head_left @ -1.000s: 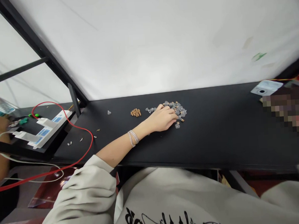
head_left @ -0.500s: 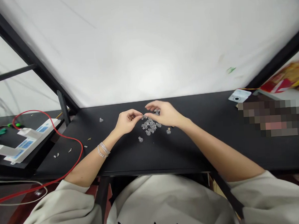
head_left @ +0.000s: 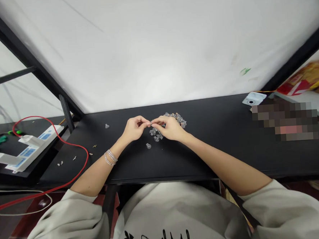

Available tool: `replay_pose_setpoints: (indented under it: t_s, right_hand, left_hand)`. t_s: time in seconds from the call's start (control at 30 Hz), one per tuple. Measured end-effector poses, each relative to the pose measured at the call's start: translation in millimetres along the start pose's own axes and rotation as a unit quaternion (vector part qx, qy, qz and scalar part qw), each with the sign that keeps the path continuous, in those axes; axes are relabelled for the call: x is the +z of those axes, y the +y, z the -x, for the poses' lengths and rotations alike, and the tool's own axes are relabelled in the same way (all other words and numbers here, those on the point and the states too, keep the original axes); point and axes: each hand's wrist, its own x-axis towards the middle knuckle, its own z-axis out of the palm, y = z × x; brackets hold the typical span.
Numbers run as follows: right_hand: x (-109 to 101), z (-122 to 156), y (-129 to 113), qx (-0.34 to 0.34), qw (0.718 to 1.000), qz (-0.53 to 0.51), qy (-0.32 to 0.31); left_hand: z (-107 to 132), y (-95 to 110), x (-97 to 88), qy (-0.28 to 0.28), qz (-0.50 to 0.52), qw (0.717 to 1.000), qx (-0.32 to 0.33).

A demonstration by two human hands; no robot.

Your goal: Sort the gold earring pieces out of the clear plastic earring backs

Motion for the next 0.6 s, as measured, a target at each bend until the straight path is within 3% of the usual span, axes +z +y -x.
replay_pose_setpoints:
  t_s: [0.3,0.6]
  right_hand:
    - [6.2,1.9,-0.5,-0.082,0.991,0.097,0.034]
    - [8.9,3.7,3.5,-0.116,0.984,0.129,0.046]
  left_hand:
    - [-4.6,-3.0,-3.5,-0.027,0.075,0.996,-0.04]
    - [-3.9,-6.2,-1.0,-0.026,0.093,0.994,-0.055]
